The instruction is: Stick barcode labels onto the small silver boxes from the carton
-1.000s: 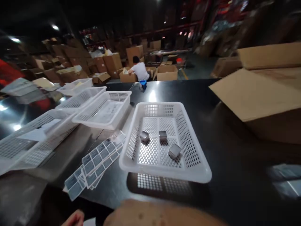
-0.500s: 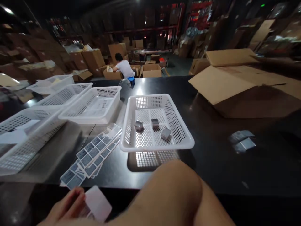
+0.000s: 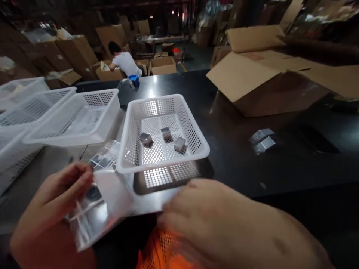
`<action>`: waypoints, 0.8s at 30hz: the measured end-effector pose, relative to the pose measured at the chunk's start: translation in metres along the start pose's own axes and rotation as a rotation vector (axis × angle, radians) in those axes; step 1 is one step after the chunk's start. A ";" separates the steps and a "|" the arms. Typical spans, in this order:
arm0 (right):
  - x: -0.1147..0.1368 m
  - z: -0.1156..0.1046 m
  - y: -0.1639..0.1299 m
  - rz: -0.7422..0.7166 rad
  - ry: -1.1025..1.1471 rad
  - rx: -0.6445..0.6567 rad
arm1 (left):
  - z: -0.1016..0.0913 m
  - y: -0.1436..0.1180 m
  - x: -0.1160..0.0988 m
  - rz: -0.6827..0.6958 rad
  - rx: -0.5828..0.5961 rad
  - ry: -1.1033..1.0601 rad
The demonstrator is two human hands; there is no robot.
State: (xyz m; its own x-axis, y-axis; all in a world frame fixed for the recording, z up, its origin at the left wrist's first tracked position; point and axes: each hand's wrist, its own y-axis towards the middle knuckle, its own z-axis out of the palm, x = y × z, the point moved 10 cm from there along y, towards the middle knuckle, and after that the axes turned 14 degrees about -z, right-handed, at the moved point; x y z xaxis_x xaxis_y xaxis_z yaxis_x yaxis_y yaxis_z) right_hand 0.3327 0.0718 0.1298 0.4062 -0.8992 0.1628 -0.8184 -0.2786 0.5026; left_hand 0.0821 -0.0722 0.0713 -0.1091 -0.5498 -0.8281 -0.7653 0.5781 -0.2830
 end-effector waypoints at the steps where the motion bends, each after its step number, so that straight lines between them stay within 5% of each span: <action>1: -0.020 0.015 0.008 -0.016 -0.026 0.147 | 0.030 0.006 -0.009 0.040 0.221 -0.036; 3: -0.076 0.024 0.010 0.140 -0.186 0.186 | 0.081 0.010 -0.023 0.115 0.580 -0.006; 5: -0.125 0.045 -0.004 0.294 -0.209 0.283 | 0.108 0.022 -0.031 0.156 0.685 0.082; 9: -0.177 0.072 -0.027 0.429 -0.156 0.360 | 0.108 0.068 -0.047 0.217 0.414 0.261; 15: -0.241 0.061 -0.003 0.462 -0.033 0.309 | 0.096 0.106 -0.053 0.224 0.059 0.426; 18: -0.287 0.047 0.023 0.526 0.224 0.182 | 0.107 0.111 -0.039 0.205 0.016 0.503; 21: -0.341 0.039 0.051 0.665 0.203 0.074 | 0.118 0.118 -0.025 0.168 -0.010 0.610; 24: -0.371 0.062 0.080 0.724 0.227 0.083 | 0.126 0.123 -0.021 0.195 -0.018 0.677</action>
State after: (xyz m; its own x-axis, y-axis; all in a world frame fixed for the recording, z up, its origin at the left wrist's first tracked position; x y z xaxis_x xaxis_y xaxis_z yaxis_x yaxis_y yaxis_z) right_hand 0.0913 0.3627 0.0568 -0.1772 -0.7781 0.6026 -0.9365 0.3215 0.1397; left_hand 0.0702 0.0868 -0.0071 -0.6119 -0.6948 -0.3779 -0.7014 0.6975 -0.1468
